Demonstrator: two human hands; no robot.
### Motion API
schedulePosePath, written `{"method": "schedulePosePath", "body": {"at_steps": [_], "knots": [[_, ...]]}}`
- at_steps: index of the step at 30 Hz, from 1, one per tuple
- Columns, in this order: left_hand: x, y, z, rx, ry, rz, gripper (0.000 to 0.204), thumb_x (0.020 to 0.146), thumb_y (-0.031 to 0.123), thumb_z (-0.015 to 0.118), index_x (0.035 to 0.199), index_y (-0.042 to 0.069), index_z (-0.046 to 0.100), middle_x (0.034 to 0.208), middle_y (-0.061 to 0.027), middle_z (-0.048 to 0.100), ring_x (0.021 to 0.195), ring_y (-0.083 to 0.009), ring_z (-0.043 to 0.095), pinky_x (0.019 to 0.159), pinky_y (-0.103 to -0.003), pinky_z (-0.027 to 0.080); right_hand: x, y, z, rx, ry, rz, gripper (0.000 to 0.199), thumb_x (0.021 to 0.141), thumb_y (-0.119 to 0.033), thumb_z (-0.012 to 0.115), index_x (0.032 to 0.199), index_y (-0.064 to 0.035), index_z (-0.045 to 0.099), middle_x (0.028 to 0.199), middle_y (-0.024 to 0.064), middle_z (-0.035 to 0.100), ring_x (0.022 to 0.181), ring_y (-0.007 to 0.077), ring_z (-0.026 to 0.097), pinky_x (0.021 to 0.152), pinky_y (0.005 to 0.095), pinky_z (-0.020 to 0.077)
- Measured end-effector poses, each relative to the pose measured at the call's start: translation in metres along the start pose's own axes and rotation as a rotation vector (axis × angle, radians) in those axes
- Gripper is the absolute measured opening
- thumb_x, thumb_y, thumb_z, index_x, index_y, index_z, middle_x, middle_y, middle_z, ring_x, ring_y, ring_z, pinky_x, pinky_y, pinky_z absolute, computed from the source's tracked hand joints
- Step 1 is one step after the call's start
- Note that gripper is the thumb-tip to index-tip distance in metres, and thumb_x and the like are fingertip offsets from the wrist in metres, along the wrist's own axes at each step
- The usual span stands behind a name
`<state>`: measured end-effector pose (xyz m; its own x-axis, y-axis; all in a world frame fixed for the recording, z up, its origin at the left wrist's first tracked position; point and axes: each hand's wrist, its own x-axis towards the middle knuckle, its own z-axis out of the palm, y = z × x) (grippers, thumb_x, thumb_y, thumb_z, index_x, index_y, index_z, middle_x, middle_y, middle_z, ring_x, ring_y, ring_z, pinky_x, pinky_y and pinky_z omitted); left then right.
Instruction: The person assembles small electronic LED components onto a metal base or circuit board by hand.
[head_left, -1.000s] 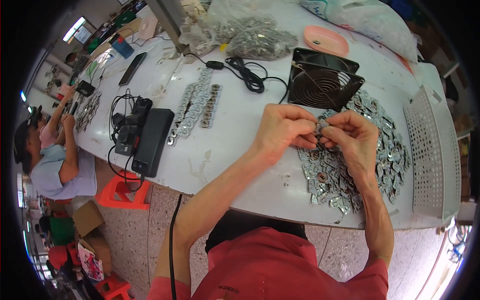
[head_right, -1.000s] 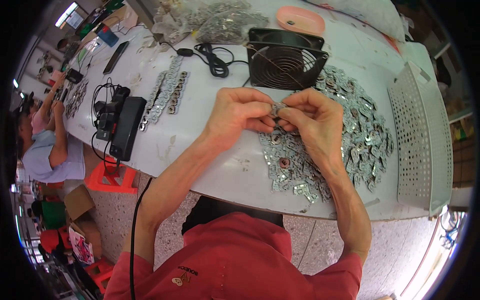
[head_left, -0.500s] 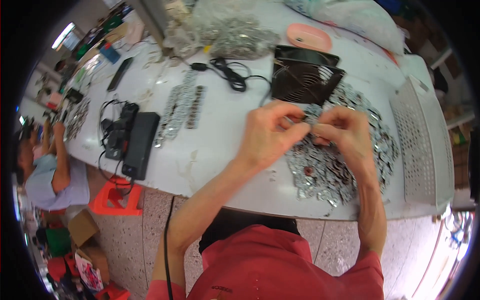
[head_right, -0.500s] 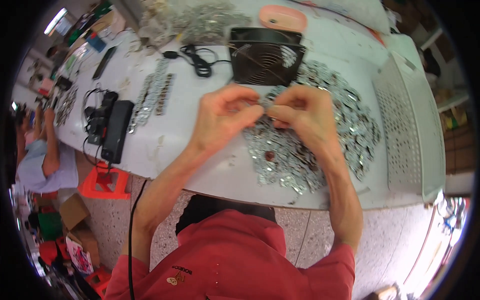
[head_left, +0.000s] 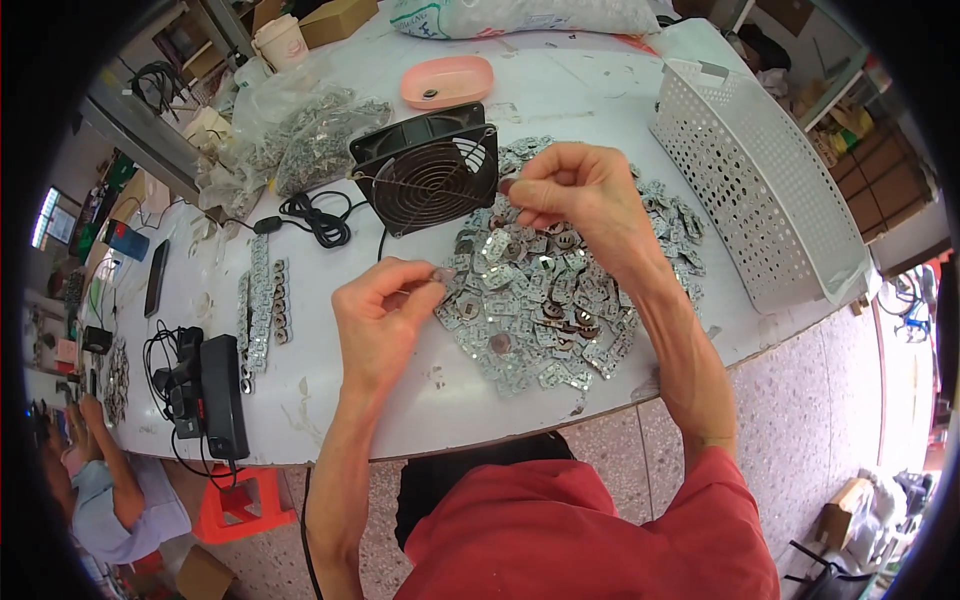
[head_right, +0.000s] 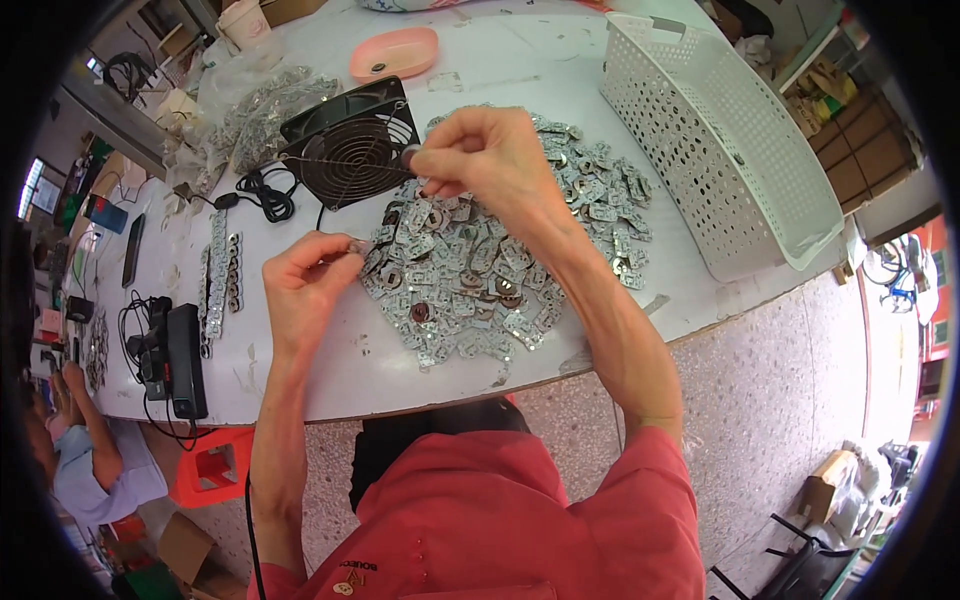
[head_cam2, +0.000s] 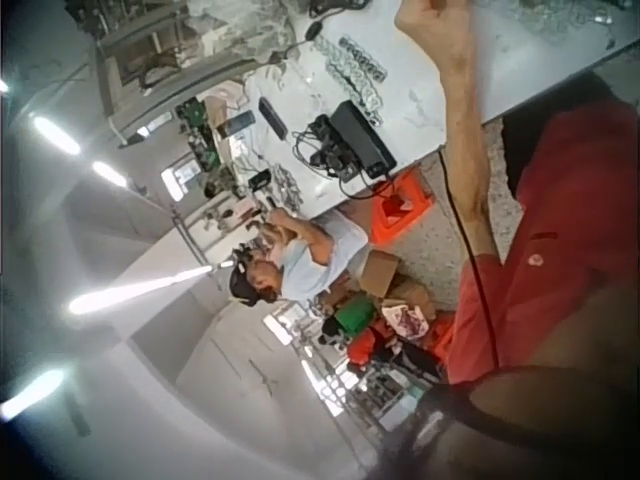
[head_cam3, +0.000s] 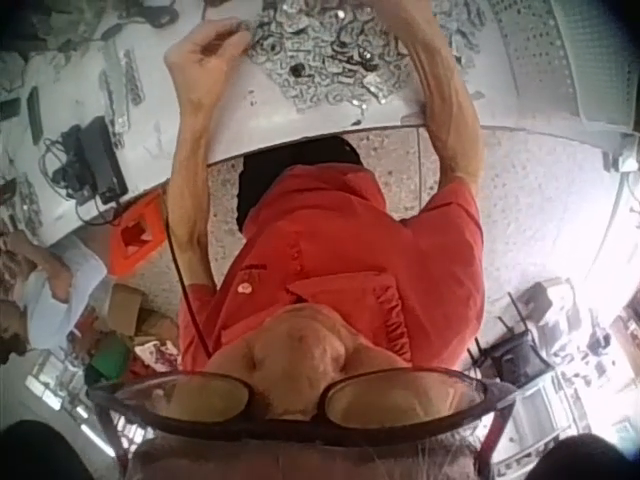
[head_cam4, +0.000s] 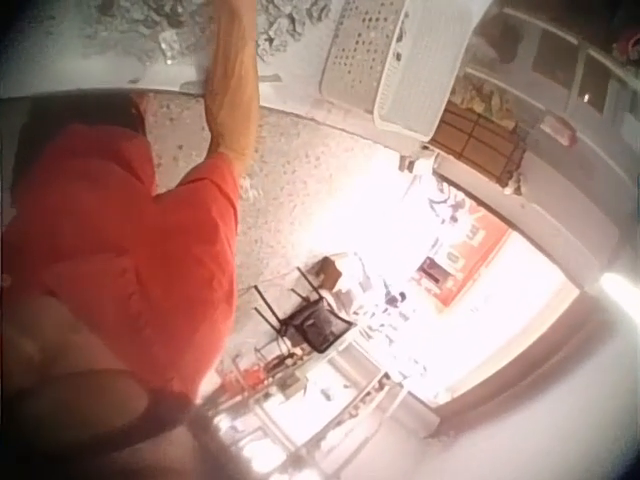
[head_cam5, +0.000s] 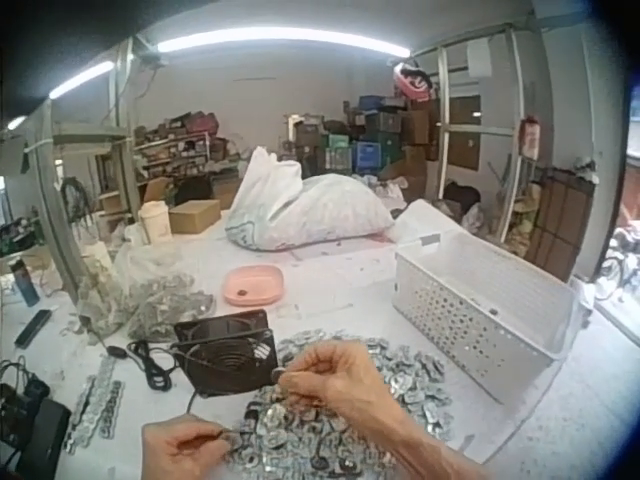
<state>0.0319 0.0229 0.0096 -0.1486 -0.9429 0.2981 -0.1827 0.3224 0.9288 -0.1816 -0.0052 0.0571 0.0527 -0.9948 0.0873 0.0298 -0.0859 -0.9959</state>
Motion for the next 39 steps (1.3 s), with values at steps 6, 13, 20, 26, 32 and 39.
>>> {"method": "schedulePosePath", "body": {"at_steps": [6, 13, 20, 26, 32, 39], "knots": [[-0.017, 0.006, 0.009, 0.518, -0.159, 0.338, 0.041, 0.065, 0.017, 0.072, 0.098, -0.003, 0.061, 0.114, -0.0172, 0.051, 0.108, -0.0333, 0.045, 0.088, -0.039, 0.039, 0.007, 0.008, -0.010, 0.046, 0.240, -0.090, 0.013, 0.076, -0.008, 0.067, 0.078, 0.0033, 0.061, 0.066, 0.0063, 0.062, 0.058, 0.0098, 0.058, 0.054, 0.0203, 0.0470], [-0.032, 0.019, 0.037, 0.847, -0.437, 0.263, 0.089, 0.072, 0.048, 0.063, 0.138, 0.003, 0.022, 0.141, -0.0273, 0.016, 0.127, -0.0432, 0.021, 0.095, -0.066, 0.016, 0.015, 0.011, -0.016, 0.082, 0.359, -0.180, 0.012, 0.075, -0.007, 0.067, 0.078, 0.0037, 0.061, 0.067, 0.0065, 0.062, 0.058, 0.0104, 0.059, 0.054, 0.0201, 0.0469], [-0.023, 0.017, 0.067, 0.905, -0.435, 0.283, 0.086, 0.075, 0.054, 0.058, 0.137, 0.004, 0.024, 0.140, -0.0285, 0.017, 0.127, -0.0430, 0.022, 0.092, -0.068, 0.016, 0.021, 0.018, -0.020, 0.050, 0.400, -0.193, 0.012, 0.075, -0.006, 0.067, 0.078, 0.0038, 0.062, 0.067, 0.0068, 0.062, 0.058, 0.0107, 0.059, 0.054, 0.0203, 0.0470], [-0.007, 0.016, 0.092, 0.984, -0.440, 0.301, 0.079, 0.079, 0.053, 0.052, 0.137, 0.005, 0.026, 0.140, -0.0273, 0.016, 0.129, -0.0408, 0.019, 0.090, -0.071, 0.012, 0.030, 0.028, -0.029, -0.020, 0.470, -0.216, 0.012, 0.074, -0.006, 0.067, 0.077, 0.0043, 0.062, 0.067, 0.0083, 0.063, 0.057, 0.0112, 0.060, 0.052, 0.0211, 0.0475], [0.002, 0.014, 0.101, 1.025, -0.312, 0.293, 0.070, 0.082, 0.048, 0.051, 0.135, 0.007, 0.031, 0.138, -0.0277, 0.022, 0.129, -0.0391, 0.019, 0.090, -0.071, 0.012, 0.042, 0.041, -0.030, -0.044, 0.545, -0.303, 0.013, 0.072, -0.006, 0.067, 0.077, 0.0050, 0.062, 0.064, 0.0079, 0.062, 0.056, 0.0111, 0.059, 0.052, 0.0218, 0.0475], [0.003, 0.021, 0.068, 0.928, -0.189, 0.386, 0.048, 0.084, 0.037, 0.053, 0.120, 0.005, 0.047, 0.128, -0.0236, 0.041, 0.120, -0.0359, 0.037, 0.092, -0.067, 0.019, 0.045, 0.047, -0.035, -0.161, 0.576, -0.381, 0.012, 0.072, -0.007, 0.066, 0.076, 0.0041, 0.062, 0.062, 0.0068, 0.061, 0.056, 0.0099, 0.057, 0.052, 0.0223, 0.0458]]}}
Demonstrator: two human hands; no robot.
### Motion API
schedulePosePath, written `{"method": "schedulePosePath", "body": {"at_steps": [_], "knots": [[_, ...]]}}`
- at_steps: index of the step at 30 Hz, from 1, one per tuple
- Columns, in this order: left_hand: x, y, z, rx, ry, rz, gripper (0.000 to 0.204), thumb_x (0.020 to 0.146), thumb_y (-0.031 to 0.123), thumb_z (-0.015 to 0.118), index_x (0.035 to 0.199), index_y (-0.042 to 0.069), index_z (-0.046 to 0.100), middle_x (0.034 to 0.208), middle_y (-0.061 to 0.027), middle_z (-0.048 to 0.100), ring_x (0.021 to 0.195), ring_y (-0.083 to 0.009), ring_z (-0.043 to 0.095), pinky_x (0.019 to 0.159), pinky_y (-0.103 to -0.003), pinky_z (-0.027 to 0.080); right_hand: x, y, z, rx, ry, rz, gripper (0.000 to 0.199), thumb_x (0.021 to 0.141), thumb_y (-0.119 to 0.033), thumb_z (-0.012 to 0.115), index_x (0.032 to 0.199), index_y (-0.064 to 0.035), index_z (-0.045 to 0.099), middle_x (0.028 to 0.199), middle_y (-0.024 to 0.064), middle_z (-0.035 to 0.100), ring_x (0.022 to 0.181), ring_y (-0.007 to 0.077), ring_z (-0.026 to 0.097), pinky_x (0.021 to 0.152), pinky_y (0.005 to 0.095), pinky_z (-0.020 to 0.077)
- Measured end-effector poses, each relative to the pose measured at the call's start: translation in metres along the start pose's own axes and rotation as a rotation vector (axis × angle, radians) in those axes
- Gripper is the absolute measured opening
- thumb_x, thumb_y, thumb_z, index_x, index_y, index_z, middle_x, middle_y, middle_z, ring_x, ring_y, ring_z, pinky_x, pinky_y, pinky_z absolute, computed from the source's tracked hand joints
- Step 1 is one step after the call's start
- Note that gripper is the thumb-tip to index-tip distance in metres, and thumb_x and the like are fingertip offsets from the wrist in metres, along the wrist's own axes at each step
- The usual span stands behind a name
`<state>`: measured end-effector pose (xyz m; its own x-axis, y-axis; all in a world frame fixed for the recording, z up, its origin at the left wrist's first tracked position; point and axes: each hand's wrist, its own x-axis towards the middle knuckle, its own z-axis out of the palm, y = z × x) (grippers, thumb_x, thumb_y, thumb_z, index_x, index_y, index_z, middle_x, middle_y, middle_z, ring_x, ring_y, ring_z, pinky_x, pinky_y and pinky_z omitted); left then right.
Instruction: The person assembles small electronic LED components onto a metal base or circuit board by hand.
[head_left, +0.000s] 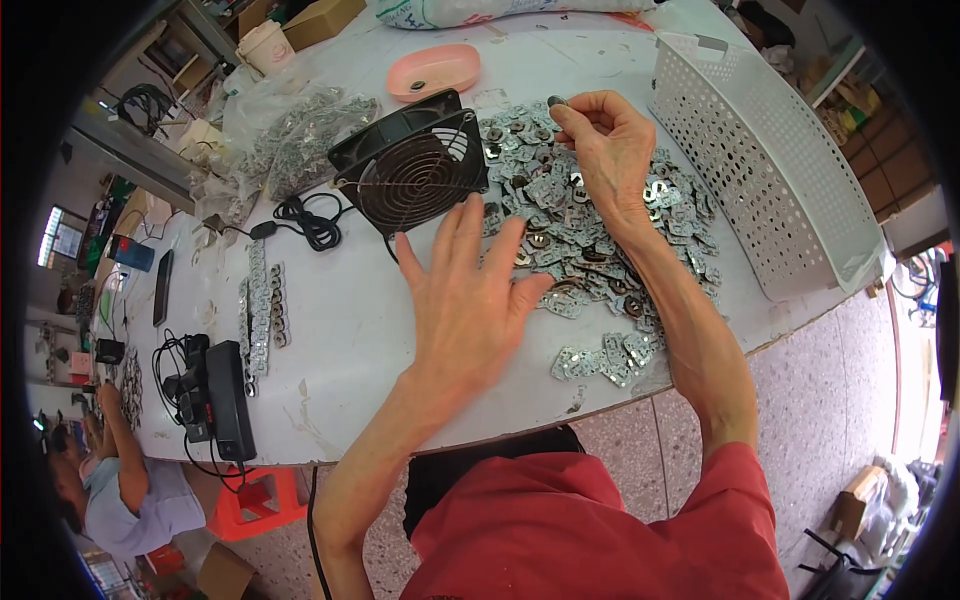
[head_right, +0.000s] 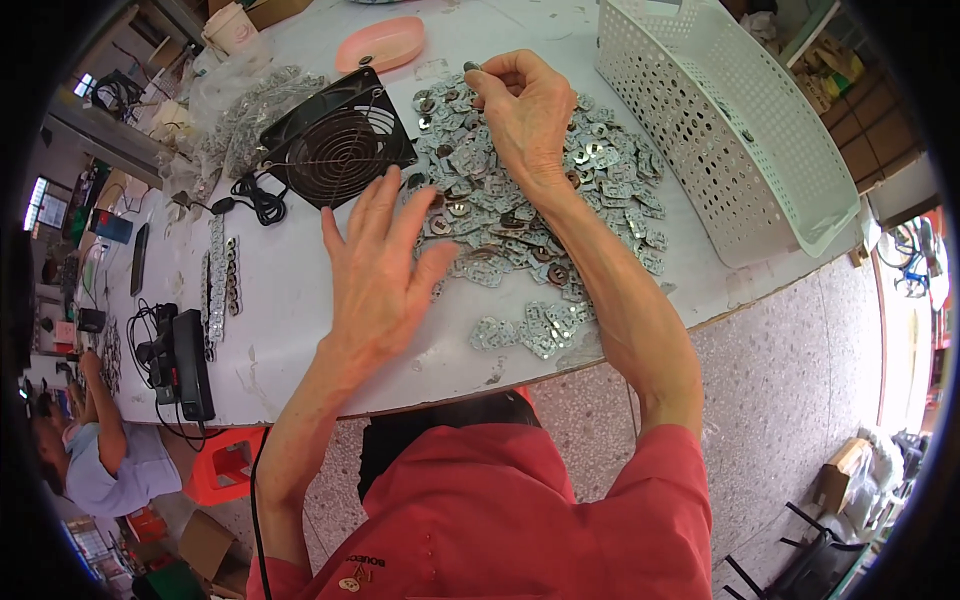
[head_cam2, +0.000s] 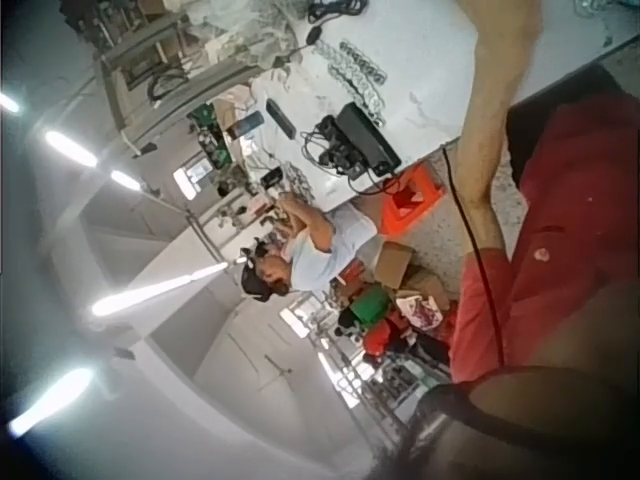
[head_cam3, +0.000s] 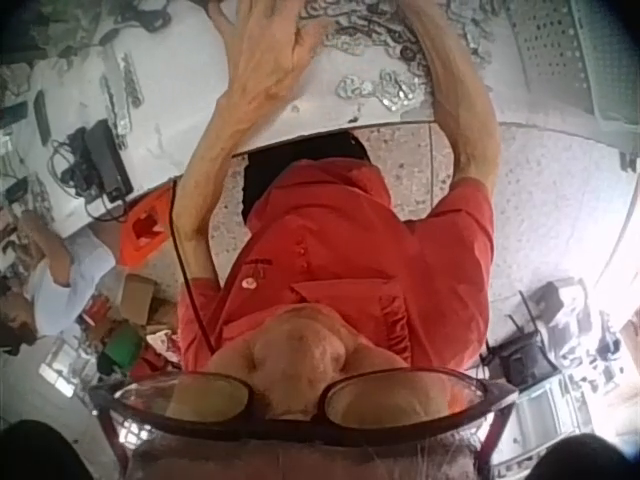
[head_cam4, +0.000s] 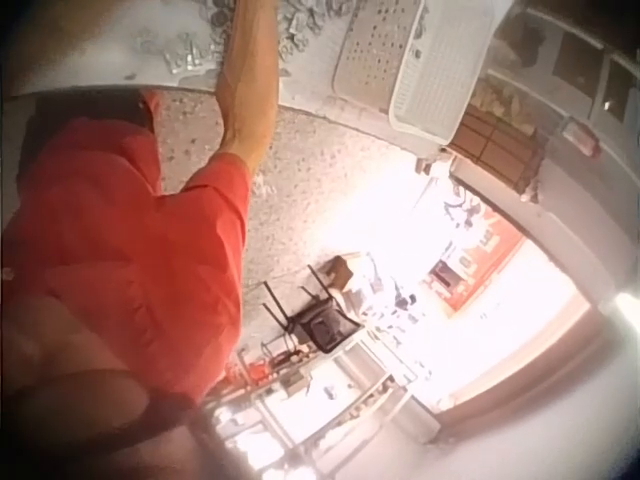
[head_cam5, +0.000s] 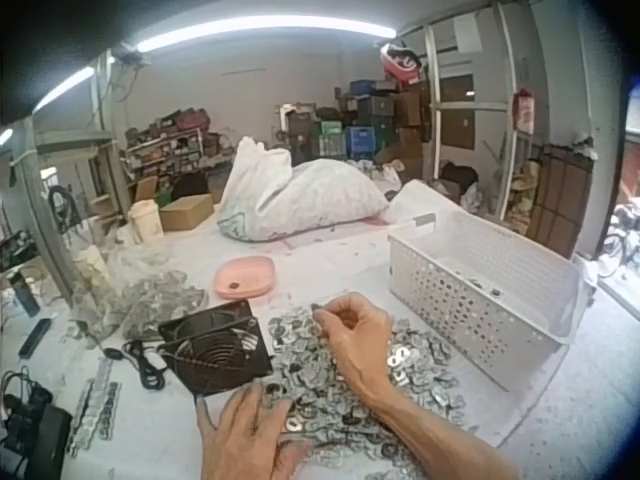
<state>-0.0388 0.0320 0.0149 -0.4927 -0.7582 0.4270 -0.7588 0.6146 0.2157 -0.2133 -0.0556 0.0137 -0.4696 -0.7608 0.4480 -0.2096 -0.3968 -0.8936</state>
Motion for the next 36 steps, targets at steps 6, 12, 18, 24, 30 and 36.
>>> {"method": "schedulePosePath", "body": {"at_steps": [6, 12, 18, 24, 30, 36], "knots": [[-0.005, -0.042, -0.006, -0.187, 0.059, -0.103, 0.032, 0.078, -0.003, 0.052, 0.109, 0.001, 0.056, 0.108, -0.0149, 0.058, 0.101, -0.0314, 0.053, 0.083, -0.038, 0.044, -0.005, -0.001, 0.006, -0.042, -0.061, -0.047, 0.012, 0.072, -0.007, 0.065, 0.075, 0.0033, 0.062, 0.061, 0.0061, 0.061, 0.055, 0.0092, 0.057, 0.052, 0.0224, 0.0456], [0.011, -0.042, 0.000, 0.015, -0.053, -0.071, 0.043, 0.068, -0.011, 0.051, 0.109, 0.001, 0.057, 0.101, -0.0137, 0.058, 0.093, -0.0301, 0.054, 0.076, -0.039, 0.047, -0.006, -0.001, 0.007, -0.036, -0.062, -0.042, 0.011, 0.072, -0.008, 0.065, 0.075, 0.0026, 0.062, 0.061, 0.0065, 0.062, 0.055, 0.0096, 0.057, 0.053, 0.0226, 0.0462], [0.019, -0.036, 0.004, 0.078, -0.108, -0.010, 0.047, 0.064, -0.012, 0.053, 0.108, 0.001, 0.057, 0.091, -0.0146, 0.054, 0.090, -0.0307, 0.052, 0.073, -0.039, 0.046, -0.006, 0.000, 0.008, -0.033, -0.058, -0.030, 0.011, 0.071, -0.008, 0.065, 0.074, 0.0026, 0.062, 0.061, 0.0070, 0.062, 0.054, 0.0100, 0.058, 0.053, 0.0228, 0.0466], [0.012, -0.035, 0.011, -0.163, -0.007, -0.035, 0.037, 0.065, -0.013, 0.054, 0.099, -0.001, 0.062, 0.086, -0.0148, 0.055, 0.081, -0.0300, 0.055, 0.069, -0.038, 0.045, -0.004, -0.001, 0.006, -0.030, -0.064, -0.032, 0.011, 0.070, -0.008, 0.065, 0.074, 0.0024, 0.062, 0.059, 0.0067, 0.061, 0.053, 0.0099, 0.057, 0.052, 0.0228, 0.0461], [0.013, -0.015, 0.009, -0.477, 0.128, -0.006, 0.033, 0.068, -0.014, 0.055, 0.098, -0.001, 0.061, 0.087, -0.0130, 0.057, 0.074, -0.0273, 0.058, 0.065, -0.032, 0.047, -0.005, 0.001, 0.006, -0.021, -0.065, -0.026, 0.011, 0.070, -0.008, 0.065, 0.074, 0.0025, 0.062, 0.058, 0.0066, 0.061, 0.052, 0.0095, 0.057, 0.051, 0.0230, 0.0455], [0.018, -0.004, 0.023, -0.485, 0.098, 0.235, 0.034, 0.071, -0.016, 0.052, 0.099, 0.000, 0.060, 0.092, -0.0126, 0.059, 0.082, -0.0275, 0.058, 0.070, -0.032, 0.048, -0.004, 0.001, 0.006, -0.019, -0.066, -0.026, 0.012, 0.070, -0.007, 0.065, 0.074, 0.0032, 0.062, 0.059, 0.0071, 0.061, 0.052, 0.0096, 0.057, 0.051, 0.0229, 0.0458]]}}
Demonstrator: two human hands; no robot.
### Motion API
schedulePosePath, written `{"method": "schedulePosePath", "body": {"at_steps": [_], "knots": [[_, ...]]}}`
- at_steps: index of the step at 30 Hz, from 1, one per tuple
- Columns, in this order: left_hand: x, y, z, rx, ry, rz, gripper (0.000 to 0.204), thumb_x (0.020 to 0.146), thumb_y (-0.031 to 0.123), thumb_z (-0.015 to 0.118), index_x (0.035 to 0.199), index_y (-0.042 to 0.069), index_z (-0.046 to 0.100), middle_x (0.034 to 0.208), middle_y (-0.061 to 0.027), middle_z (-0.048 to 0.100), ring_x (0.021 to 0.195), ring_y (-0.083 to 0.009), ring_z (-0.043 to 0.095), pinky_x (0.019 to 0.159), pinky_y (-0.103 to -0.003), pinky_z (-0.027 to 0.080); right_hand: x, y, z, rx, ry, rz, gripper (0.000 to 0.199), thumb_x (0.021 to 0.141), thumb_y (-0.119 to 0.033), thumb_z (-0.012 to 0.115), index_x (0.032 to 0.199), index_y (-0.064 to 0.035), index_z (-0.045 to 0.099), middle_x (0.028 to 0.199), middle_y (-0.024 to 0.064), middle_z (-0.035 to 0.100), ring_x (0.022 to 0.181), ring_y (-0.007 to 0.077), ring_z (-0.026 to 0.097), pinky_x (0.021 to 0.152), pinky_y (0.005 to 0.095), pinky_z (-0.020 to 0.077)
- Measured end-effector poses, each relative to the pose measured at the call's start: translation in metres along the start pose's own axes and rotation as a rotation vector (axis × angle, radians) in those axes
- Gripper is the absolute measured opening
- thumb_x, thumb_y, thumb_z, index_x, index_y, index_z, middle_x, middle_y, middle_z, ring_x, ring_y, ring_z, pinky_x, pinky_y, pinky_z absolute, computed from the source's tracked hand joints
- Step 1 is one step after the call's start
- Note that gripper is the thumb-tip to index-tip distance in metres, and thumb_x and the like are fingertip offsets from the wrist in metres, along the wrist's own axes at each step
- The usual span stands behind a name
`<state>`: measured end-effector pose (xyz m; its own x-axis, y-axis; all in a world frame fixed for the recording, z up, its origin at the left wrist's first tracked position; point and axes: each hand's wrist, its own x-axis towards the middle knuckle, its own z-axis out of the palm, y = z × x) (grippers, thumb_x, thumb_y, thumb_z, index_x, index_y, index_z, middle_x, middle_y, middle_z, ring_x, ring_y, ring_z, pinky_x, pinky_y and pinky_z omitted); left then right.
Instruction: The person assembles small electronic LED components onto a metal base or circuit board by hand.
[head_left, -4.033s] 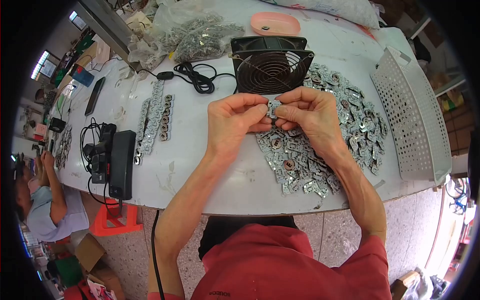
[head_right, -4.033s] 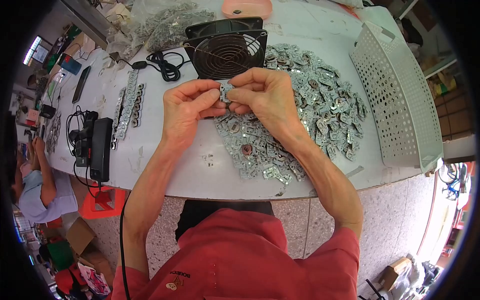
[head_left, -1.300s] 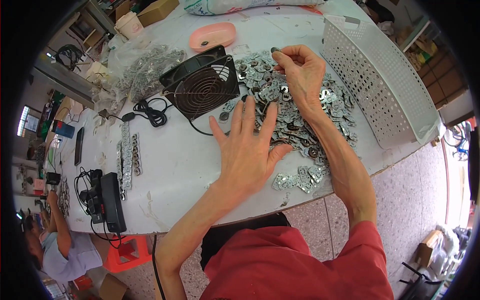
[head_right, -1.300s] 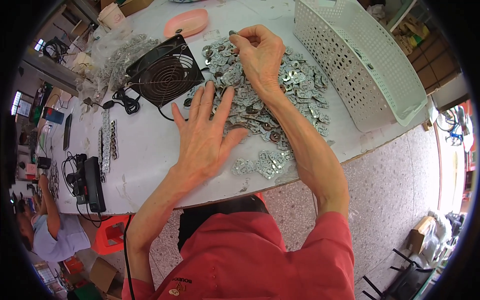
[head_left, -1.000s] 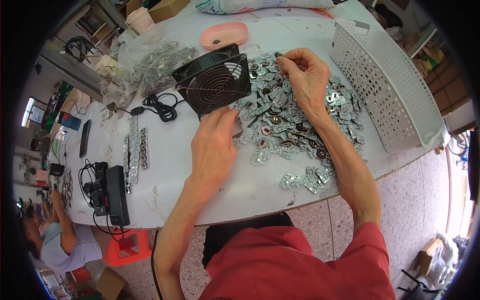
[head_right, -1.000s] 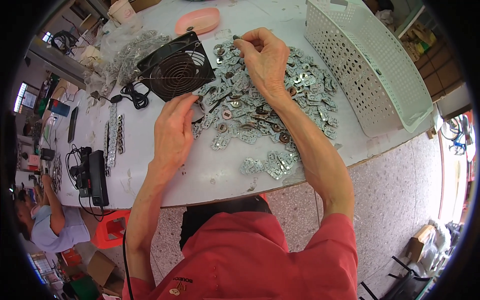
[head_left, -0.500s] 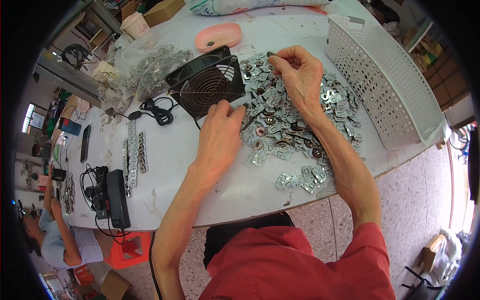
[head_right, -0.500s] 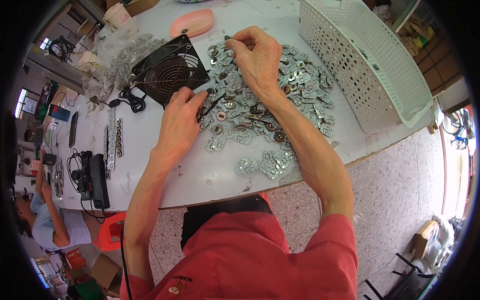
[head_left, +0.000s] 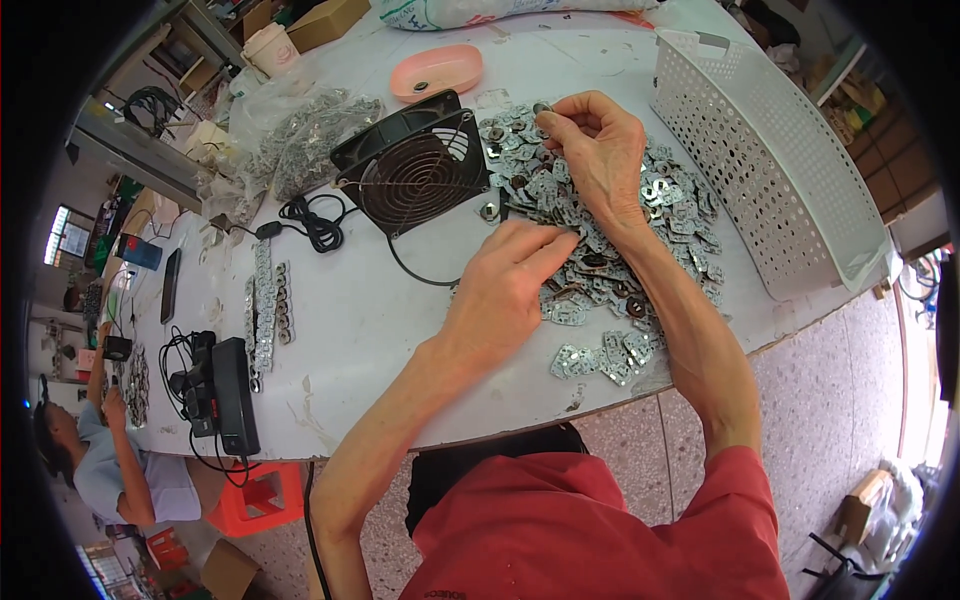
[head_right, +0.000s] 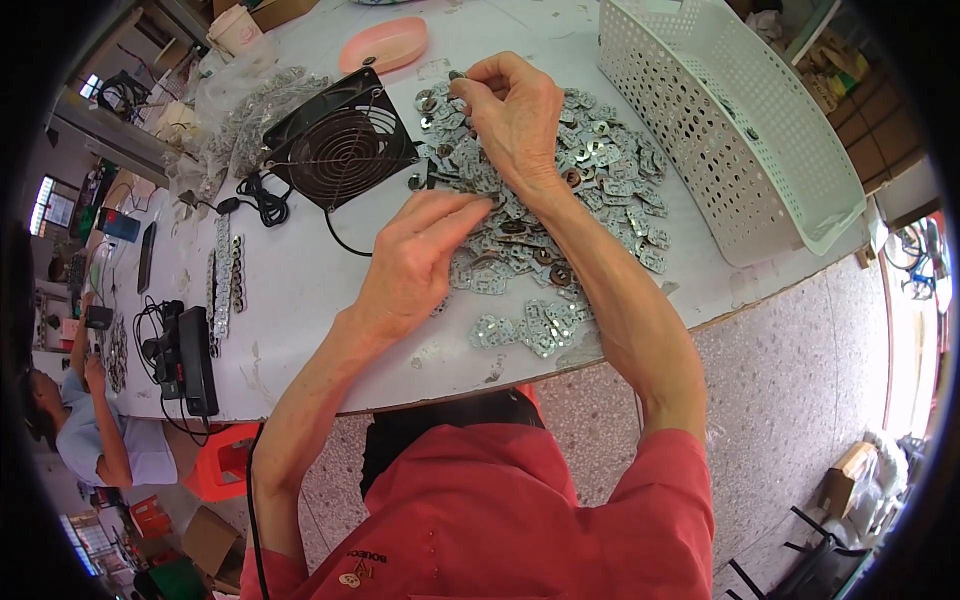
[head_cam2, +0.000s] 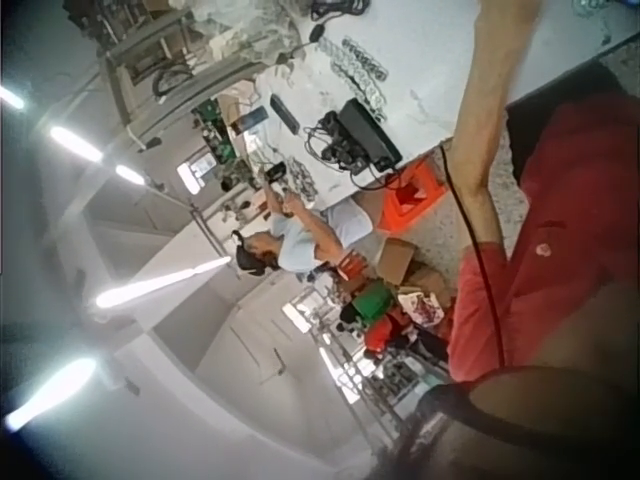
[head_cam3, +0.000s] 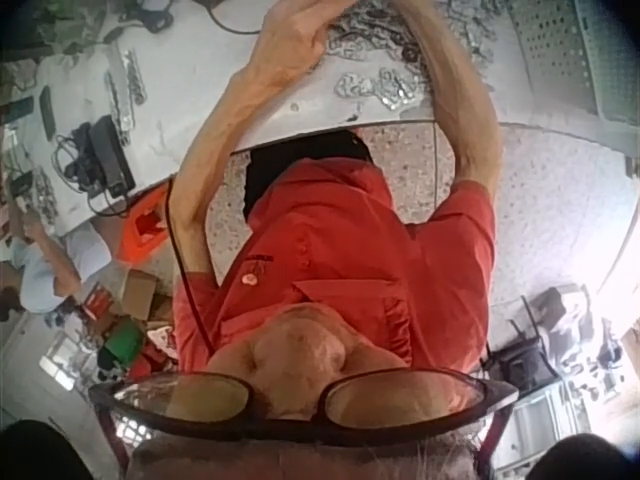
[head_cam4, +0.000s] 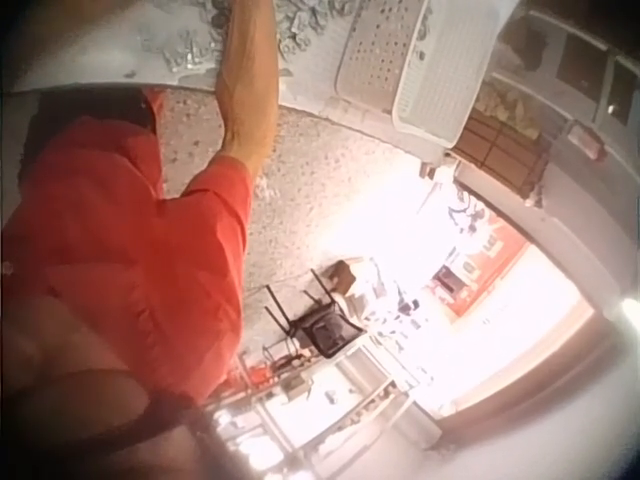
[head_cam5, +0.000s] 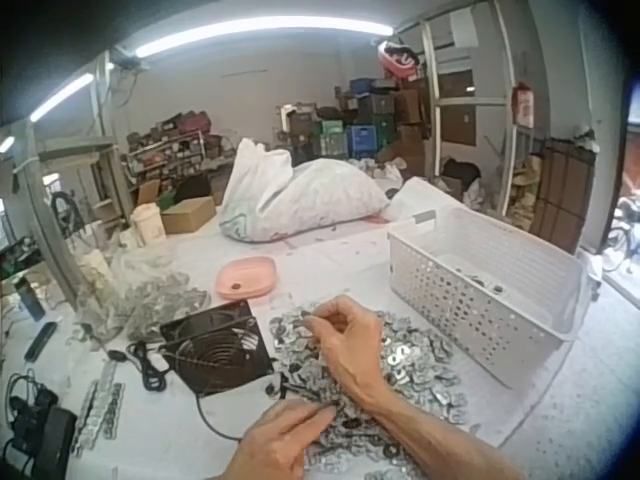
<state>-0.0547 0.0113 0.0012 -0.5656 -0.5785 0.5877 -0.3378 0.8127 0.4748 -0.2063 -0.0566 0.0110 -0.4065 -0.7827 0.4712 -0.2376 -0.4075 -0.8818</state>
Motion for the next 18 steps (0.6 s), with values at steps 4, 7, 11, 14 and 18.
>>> {"method": "schedulePosePath", "body": {"at_steps": [4, 7, 11, 14, 18], "knots": [[0.007, -0.007, -0.018, 0.044, 0.098, -0.006, 0.037, 0.071, -0.016, 0.049, 0.102, 0.000, 0.061, 0.101, -0.0130, 0.061, 0.089, -0.0284, 0.058, 0.074, -0.033, 0.048, 0.001, -0.001, -0.002, 0.029, 0.003, 0.018, 0.012, 0.070, -0.007, 0.065, 0.074, 0.0031, 0.062, 0.059, 0.0072, 0.062, 0.053, 0.0098, 0.057, 0.051, 0.0230, 0.0457], [0.005, -0.026, -0.029, 0.211, 0.057, -0.157, 0.040, 0.069, -0.018, 0.048, 0.103, -0.001, 0.060, 0.104, -0.0127, 0.061, 0.093, -0.0280, 0.059, 0.076, -0.033, 0.048, 0.001, -0.001, -0.003, -0.029, 0.011, 0.004, 0.012, 0.070, -0.007, 0.066, 0.074, 0.0030, 0.062, 0.059, 0.0070, 0.061, 0.053, 0.0098, 0.057, 0.051, 0.0230, 0.0457], [0.001, -0.029, -0.025, 0.278, -0.047, -0.216, 0.039, 0.068, -0.016, 0.050, 0.102, -0.001, 0.061, 0.101, -0.0139, 0.060, 0.093, -0.0299, 0.057, 0.078, -0.034, 0.047, -0.001, 0.000, 0.000, -0.009, -0.003, 0.010, 0.011, 0.070, -0.007, 0.066, 0.074, 0.0029, 0.062, 0.059, 0.0070, 0.061, 0.052, 0.0098, 0.057, 0.050, 0.0232, 0.0456], [0.006, -0.023, -0.020, 0.274, -0.092, -0.216, 0.034, 0.068, -0.013, 0.053, 0.099, -0.001, 0.062, 0.093, -0.0141, 0.059, 0.089, -0.0304, 0.056, 0.076, -0.036, 0.046, 0.000, 0.003, -0.001, -0.004, 0.008, 0.008, 0.011, 0.070, -0.007, 0.066, 0.074, 0.0029, 0.062, 0.059, 0.0072, 0.062, 0.052, 0.0099, 0.057, 0.050, 0.0234, 0.0455], [0.005, -0.029, -0.023, 0.354, -0.125, -0.272, 0.029, 0.068, -0.011, 0.056, 0.095, -0.001, 0.062, 0.085, -0.0135, 0.057, 0.081, -0.0300, 0.057, 0.069, -0.038, 0.045, 0.001, 0.000, -0.002, -0.008, 0.014, 0.024, 0.011, 0.070, -0.006, 0.066, 0.073, 0.0026, 0.062, 0.059, 0.0075, 0.062, 0.052, 0.0102, 0.057, 0.050, 0.0238, 0.0456]]}}
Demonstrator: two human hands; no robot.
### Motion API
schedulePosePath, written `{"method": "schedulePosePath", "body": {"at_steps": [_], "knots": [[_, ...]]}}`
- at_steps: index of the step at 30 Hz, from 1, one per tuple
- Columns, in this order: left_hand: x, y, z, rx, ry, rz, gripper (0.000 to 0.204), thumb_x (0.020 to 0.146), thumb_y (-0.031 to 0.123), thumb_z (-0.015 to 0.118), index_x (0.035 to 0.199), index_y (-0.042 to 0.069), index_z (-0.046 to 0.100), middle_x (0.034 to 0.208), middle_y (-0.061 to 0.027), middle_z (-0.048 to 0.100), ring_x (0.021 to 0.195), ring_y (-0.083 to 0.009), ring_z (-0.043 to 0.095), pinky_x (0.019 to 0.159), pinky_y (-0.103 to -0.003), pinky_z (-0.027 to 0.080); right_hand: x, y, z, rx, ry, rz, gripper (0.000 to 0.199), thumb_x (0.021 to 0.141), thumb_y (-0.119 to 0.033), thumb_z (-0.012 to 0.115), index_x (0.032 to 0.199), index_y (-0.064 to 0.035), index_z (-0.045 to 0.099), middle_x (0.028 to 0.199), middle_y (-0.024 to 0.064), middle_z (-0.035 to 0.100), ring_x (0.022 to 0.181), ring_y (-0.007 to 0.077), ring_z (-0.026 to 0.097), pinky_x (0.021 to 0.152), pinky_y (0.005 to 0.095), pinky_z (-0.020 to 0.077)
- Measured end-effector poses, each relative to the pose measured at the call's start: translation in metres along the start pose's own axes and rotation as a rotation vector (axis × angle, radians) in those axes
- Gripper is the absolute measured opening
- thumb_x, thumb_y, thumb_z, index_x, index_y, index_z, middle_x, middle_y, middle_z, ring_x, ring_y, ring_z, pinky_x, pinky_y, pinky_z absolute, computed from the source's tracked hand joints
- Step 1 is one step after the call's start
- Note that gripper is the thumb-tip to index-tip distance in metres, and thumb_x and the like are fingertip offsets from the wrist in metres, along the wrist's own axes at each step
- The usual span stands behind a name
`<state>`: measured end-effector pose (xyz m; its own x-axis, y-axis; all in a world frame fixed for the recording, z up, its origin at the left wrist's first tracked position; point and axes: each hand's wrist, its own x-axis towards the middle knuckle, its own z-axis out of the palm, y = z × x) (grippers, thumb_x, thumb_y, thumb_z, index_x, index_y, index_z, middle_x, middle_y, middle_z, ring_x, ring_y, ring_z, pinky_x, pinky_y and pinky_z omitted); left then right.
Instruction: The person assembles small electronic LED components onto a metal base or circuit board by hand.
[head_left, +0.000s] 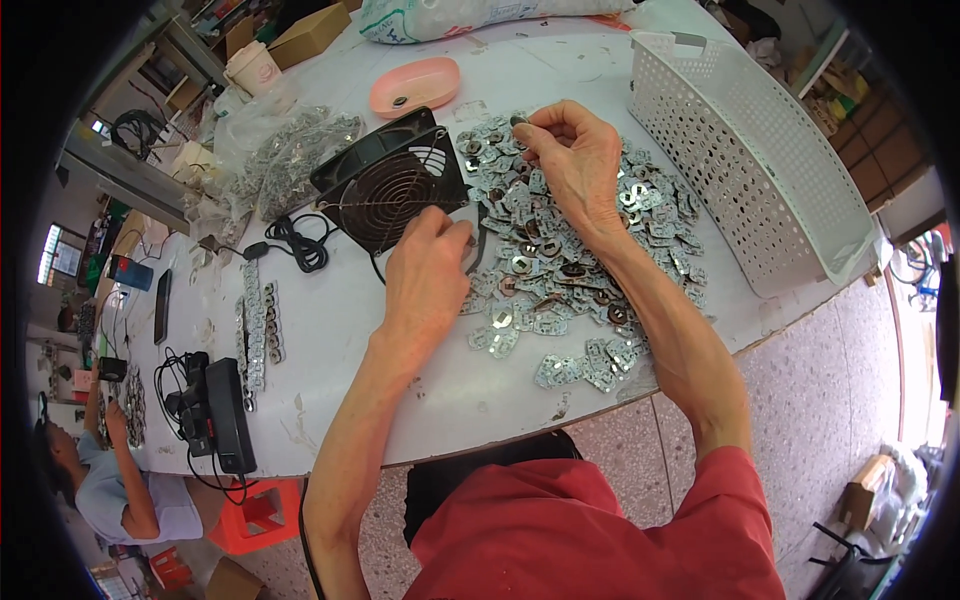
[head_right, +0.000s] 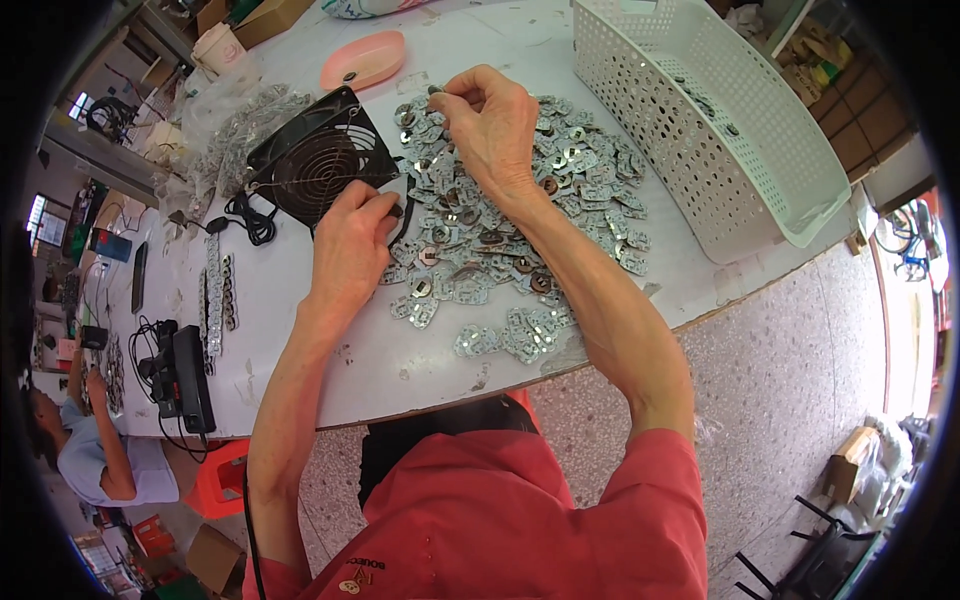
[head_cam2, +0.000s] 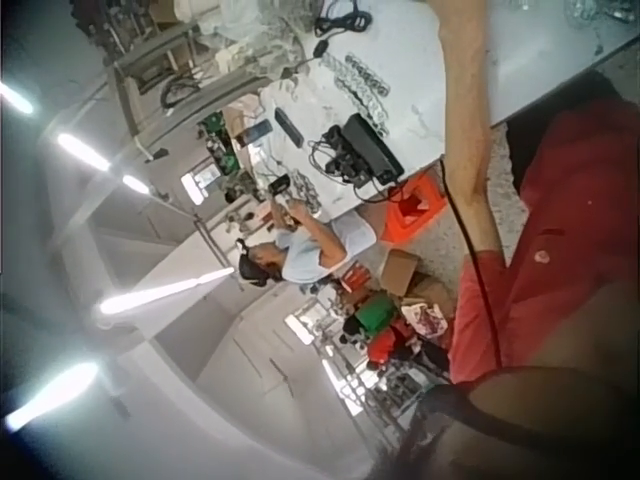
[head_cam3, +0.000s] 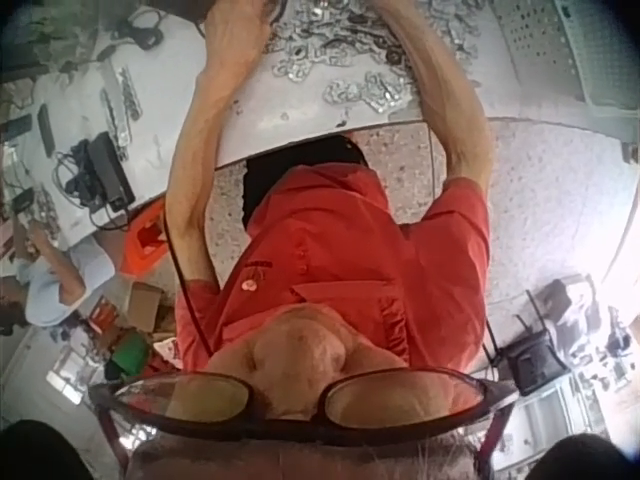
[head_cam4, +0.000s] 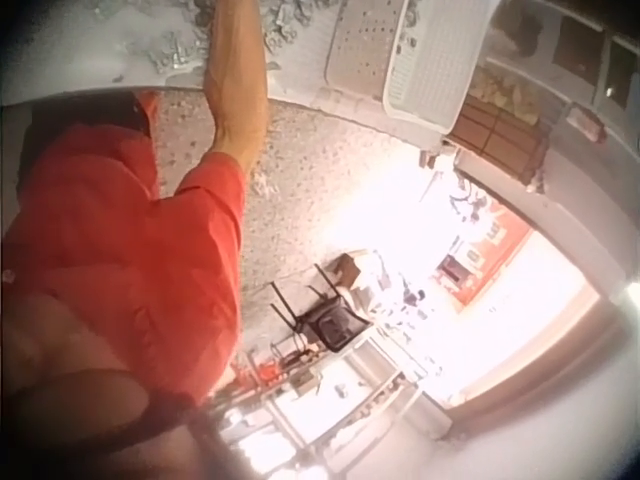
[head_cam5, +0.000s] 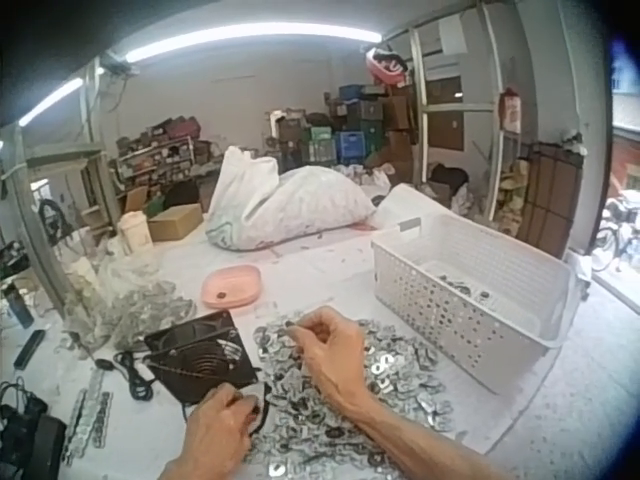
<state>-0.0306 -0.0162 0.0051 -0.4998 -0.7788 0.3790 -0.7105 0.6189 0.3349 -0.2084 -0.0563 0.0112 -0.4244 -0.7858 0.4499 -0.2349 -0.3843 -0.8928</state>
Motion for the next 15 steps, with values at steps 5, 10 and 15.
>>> {"method": "schedulePosePath", "body": {"at_steps": [5, 10, 15], "knots": [[-0.006, -0.005, 0.000, -0.071, 0.145, -0.052, 0.021, 0.071, -0.008, 0.059, 0.091, -0.003, 0.062, 0.083, -0.0140, 0.057, 0.071, -0.0289, 0.057, 0.064, -0.035, 0.045, 0.002, -0.001, -0.003, 0.024, 0.006, 0.013, 0.011, 0.070, -0.007, 0.066, 0.073, 0.0029, 0.062, 0.060, 0.0078, 0.062, 0.052, 0.0104, 0.057, 0.050, 0.0238, 0.0459], [-0.001, 0.023, -0.009, -0.381, 0.105, -0.004, 0.026, 0.072, -0.008, 0.060, 0.097, -0.003, 0.061, 0.085, -0.0127, 0.057, 0.071, -0.0249, 0.057, 0.063, -0.029, 0.045, 0.003, -0.001, -0.004, 0.030, 0.015, 0.026, 0.012, 0.071, -0.007, 0.066, 0.074, 0.0037, 0.062, 0.061, 0.0074, 0.062, 0.053, 0.0106, 0.057, 0.051, 0.0232, 0.0464], [-0.020, 0.023, -0.036, -0.257, 0.169, 0.112, 0.034, 0.070, -0.008, 0.061, 0.103, -0.003, 0.059, 0.089, -0.0130, 0.058, 0.077, -0.0245, 0.058, 0.066, -0.029, 0.046, 0.001, 0.001, -0.003, 0.032, -0.001, 0.044, 0.013, 0.072, -0.008, 0.066, 0.075, 0.0039, 0.062, 0.062, 0.0073, 0.062, 0.055, 0.0102, 0.057, 0.052, 0.0230, 0.0471]]}}
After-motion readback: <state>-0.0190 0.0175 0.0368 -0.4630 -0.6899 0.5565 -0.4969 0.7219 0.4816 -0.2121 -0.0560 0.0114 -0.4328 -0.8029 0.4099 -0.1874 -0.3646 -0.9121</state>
